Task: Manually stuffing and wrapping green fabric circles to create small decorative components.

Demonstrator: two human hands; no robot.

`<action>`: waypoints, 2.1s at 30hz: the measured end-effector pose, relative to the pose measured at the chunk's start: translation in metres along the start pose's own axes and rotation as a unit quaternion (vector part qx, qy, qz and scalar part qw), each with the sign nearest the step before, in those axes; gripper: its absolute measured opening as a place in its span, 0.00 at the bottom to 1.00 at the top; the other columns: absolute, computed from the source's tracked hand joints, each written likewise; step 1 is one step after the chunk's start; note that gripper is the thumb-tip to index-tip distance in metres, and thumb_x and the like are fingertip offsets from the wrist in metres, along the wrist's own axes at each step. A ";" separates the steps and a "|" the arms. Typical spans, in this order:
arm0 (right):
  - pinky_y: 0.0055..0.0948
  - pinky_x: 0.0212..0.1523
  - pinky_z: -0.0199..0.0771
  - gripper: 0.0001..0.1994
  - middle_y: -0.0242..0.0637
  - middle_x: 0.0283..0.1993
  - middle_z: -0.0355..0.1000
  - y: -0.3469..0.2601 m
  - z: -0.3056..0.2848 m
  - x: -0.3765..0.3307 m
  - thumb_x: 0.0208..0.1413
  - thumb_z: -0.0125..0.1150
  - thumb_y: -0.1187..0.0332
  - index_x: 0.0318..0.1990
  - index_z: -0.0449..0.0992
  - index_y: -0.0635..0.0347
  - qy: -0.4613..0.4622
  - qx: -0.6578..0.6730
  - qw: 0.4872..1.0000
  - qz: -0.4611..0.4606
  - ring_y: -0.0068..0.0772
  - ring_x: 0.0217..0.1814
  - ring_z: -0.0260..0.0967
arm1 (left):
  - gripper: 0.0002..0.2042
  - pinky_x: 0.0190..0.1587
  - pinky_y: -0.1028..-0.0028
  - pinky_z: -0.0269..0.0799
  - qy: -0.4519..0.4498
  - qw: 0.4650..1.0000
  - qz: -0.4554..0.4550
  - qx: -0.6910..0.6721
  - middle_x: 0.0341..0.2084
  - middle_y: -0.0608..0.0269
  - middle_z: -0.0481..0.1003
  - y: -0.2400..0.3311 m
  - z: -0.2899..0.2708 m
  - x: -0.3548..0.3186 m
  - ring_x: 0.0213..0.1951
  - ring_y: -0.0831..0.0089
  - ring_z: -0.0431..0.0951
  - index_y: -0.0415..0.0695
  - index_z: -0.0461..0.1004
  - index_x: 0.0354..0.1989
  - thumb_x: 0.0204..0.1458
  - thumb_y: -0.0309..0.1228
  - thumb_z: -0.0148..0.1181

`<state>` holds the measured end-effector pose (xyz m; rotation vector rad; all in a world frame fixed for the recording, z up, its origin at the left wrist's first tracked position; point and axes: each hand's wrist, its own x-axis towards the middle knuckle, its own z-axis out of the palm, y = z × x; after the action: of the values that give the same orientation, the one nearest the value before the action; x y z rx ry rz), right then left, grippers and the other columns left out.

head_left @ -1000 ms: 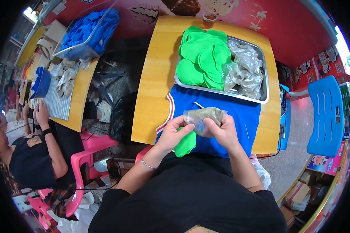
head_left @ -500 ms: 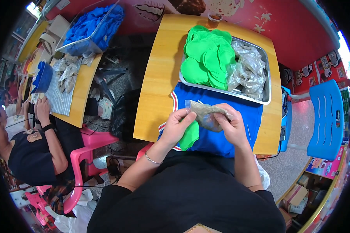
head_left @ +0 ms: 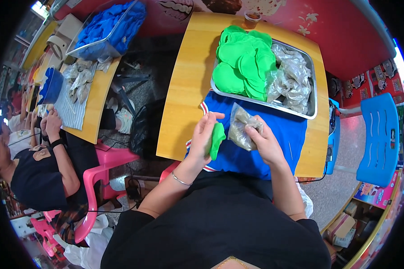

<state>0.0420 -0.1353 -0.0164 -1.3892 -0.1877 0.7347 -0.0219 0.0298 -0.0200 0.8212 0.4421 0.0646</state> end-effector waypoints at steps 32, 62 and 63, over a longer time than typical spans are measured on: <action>0.17 0.33 0.67 0.19 0.30 0.37 0.71 -0.007 0.012 -0.016 0.47 0.64 0.73 0.47 0.67 0.63 -0.023 0.063 0.998 0.022 0.17 0.36 0.68 | 0.14 0.26 0.85 0.57 -0.013 0.968 0.214 0.133 0.19 0.76 0.62 -0.022 0.001 0.000 0.24 0.89 0.59 0.44 0.63 0.25 0.57 0.39 0.52; 0.21 0.32 0.66 0.15 0.32 0.30 0.69 -0.012 0.011 -0.017 0.41 0.63 0.74 0.39 0.69 0.65 0.024 -0.292 0.943 -0.156 0.22 0.32 0.66 | 0.06 0.34 0.84 0.64 -0.145 0.967 0.094 0.185 0.26 0.71 0.70 -0.005 -0.002 -0.005 0.30 0.86 0.68 0.40 0.69 0.29 0.52 0.28 0.58; 0.21 0.34 0.67 0.14 0.32 0.32 0.70 -0.016 0.017 -0.017 0.42 0.63 0.74 0.38 0.69 0.65 0.048 -0.209 0.965 -0.154 0.22 0.33 0.66 | 0.06 0.33 0.84 0.64 -0.132 0.973 0.090 0.167 0.25 0.71 0.70 -0.007 -0.002 -0.005 0.30 0.86 0.68 0.41 0.69 0.29 0.52 0.29 0.58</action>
<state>0.0251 -0.1309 0.0068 -1.7408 -0.4929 0.3760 -0.0286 0.0251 -0.0246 1.1845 0.1259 0.0485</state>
